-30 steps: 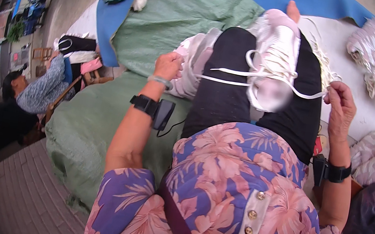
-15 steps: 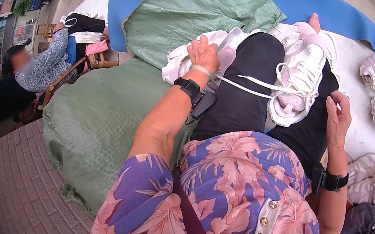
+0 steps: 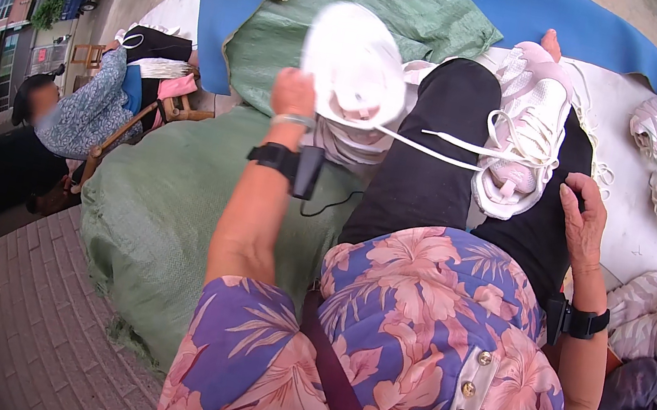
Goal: The person threads white shoelaces through the eyelets of a pink and white sneaker, pulling them tight and arranging the laces. They repeat this process for a second shoe, ensuring the laces are properly seated in the eyelets.
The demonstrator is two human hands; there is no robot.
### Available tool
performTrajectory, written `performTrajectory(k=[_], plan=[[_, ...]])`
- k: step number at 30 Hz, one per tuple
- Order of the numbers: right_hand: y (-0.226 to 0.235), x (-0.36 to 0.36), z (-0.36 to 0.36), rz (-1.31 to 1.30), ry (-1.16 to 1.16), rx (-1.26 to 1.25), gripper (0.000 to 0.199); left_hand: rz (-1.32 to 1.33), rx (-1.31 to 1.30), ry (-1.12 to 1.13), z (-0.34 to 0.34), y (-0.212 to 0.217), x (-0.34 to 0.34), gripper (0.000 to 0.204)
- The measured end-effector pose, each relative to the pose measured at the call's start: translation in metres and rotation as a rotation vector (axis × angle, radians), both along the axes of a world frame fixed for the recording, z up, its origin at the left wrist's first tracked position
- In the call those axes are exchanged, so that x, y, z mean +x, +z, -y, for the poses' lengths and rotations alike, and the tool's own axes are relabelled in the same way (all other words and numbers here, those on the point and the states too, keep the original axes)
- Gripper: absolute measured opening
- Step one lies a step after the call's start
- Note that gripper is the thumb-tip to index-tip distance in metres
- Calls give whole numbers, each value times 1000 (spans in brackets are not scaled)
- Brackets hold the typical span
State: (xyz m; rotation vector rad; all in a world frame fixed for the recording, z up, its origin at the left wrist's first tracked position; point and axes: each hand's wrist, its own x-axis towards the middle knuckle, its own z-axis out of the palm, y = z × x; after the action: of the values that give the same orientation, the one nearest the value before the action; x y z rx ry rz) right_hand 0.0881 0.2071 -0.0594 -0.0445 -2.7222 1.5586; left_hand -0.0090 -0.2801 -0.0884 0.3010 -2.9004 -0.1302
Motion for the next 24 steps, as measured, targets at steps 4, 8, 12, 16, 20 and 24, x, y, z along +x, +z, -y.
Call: performTrajectory(k=[4,8,12,16,20,24], plan=[[0,-3,3,-43,-12,2,15,-167,283,-68,-3,89,9,21],[21,-16,22,-369,38,110,17,-367,234,-388,-76,180,41,18],[67,-22,54,-207,304,-141,23,-453,233,-753,-148,221,57,17],[100,-21,119,-230,572,-260,34,-386,111,-891,-186,228,46,13],[96,-28,178,-192,489,-453,36,-374,133,-948,-214,215,40,14],[86,-32,169,126,515,-534,31,-319,200,-902,-205,194,32,24]])
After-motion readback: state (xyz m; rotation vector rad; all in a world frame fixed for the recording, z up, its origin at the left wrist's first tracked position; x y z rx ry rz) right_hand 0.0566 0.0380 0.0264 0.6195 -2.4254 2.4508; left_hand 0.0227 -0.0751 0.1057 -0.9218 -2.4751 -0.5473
